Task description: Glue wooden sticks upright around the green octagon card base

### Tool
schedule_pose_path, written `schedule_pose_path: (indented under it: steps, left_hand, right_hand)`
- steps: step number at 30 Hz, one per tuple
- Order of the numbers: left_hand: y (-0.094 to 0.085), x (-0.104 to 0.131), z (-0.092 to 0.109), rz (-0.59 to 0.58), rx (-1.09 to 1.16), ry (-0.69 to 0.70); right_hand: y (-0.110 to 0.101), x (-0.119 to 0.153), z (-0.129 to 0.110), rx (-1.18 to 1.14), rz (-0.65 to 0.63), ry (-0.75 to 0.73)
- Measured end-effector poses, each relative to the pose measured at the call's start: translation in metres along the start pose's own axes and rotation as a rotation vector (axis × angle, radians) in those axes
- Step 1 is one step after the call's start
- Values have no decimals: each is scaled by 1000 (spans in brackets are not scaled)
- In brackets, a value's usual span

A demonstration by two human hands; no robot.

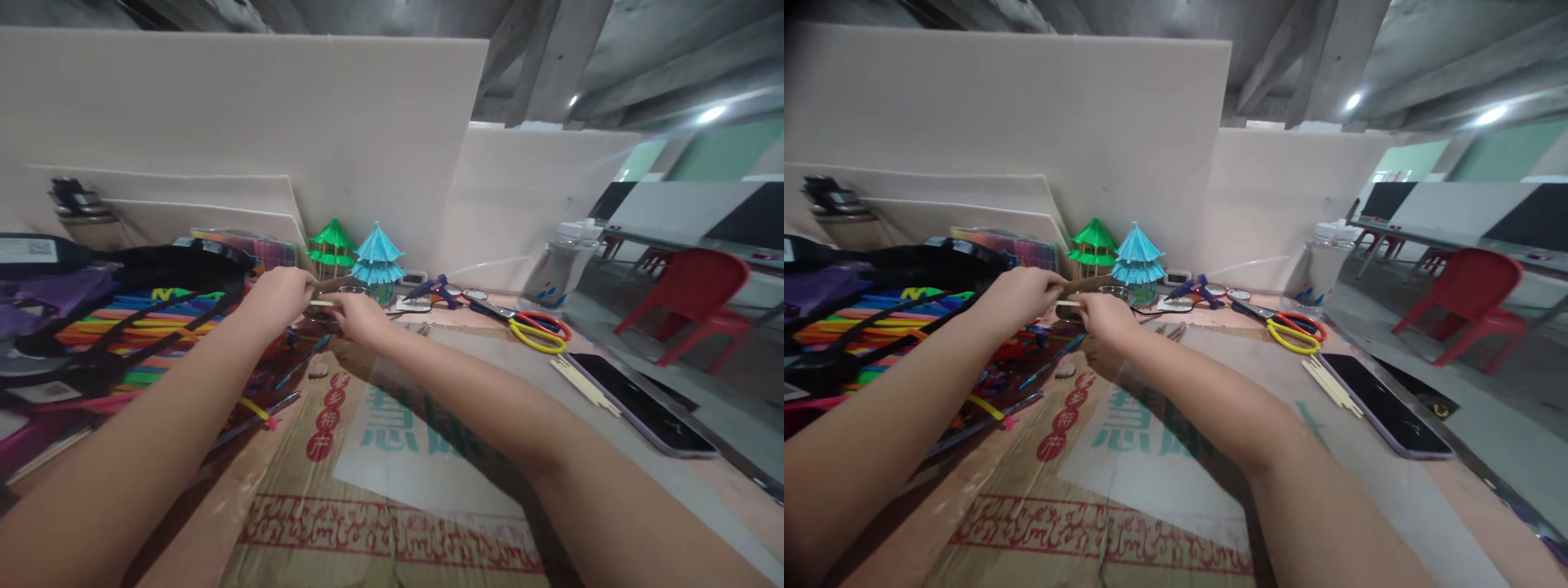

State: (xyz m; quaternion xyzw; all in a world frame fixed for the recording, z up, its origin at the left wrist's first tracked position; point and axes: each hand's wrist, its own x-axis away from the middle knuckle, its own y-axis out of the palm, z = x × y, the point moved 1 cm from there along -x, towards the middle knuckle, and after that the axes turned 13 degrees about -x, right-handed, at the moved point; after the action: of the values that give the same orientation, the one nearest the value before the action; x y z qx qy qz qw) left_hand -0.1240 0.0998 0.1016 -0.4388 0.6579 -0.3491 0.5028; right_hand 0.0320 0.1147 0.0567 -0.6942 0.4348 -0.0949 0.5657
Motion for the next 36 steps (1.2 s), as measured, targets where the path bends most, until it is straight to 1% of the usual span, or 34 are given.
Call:
schedule_pose_path:
  steps: [2, 3, 5, 7, 9, 10, 11, 13, 14, 15, 17, 19, 21, 22, 24, 26, 28, 31, 33, 35, 36]
  left_hand:
    - [1, 0, -1, -8, -1, 6]
    - [1, 1, -1, -19, 1, 11]
    - [-2, 5, 2, -45, -5, 44]
    - [-9, 12, 13, -16, -12, 127]
    - [-19, 24, 32, 112, 53, 238]
    - [-23, 32, 45, 159, 155, 263]
    - [-26, 41, 58, 147, 292, 281]
    - [-26, 61, 89, 19, 569, 391]
    - [-23, 72, 104, -63, 699, 422]
    - [-19, 82, 118, -178, 799, 453]
    - [-8, 99, 141, -384, 1001, 499]
    - [1, 111, 155, -483, 1163, 545]
    - [7, 116, 162, -543, 1336, 573]
    - [9, 117, 164, -573, 1389, 583]
    - [9, 117, 165, -590, 1431, 582]
    - [8, 117, 165, -565, 1420, 539]
    - [5, 115, 164, -547, 1415, 458]
    - [-1, 109, 159, -553, 1416, 323]
    - [-8, 99, 150, -526, 1430, 253]
    - [-17, 85, 135, -466, 1463, 198]
    - [-22, 77, 126, -458, 1477, 190]
  right_hand:
    - [-15, 19, 1, -24, 53, -109]
    - [-24, 35, 1, -33, 81, -217]
    - [-46, 80, 3, 7, 82, -461]
    - [-67, 135, 6, 118, 37, -605]
    - [-82, 189, 9, 244, -58, -666]
    - [-88, 212, 11, 284, -67, -699]
    - [-92, 231, 13, 316, -69, -709]
    - [-97, 256, 18, 363, -53, -699]
    - [-97, 263, 21, 380, -37, -684]
    - [-98, 267, 23, 391, -18, -670]
    - [-98, 268, 25, 393, 25, -659]
    - [-97, 267, 22, 366, 66, -686]
    - [-93, 266, 17, 334, 94, -733]
    - [-91, 266, 14, 324, 103, -757]
    - [-86, 266, 10, 319, 112, -795]
    - [-82, 267, 8, 327, 114, -807]
    - [-81, 266, 8, 324, 124, -799]
    - [-85, 266, 10, 301, 125, -756]
    - [-87, 268, 12, 284, 131, -722]
    - [-85, 270, 16, 258, 145, -686]
    - [-84, 272, 18, 245, 147, -675]
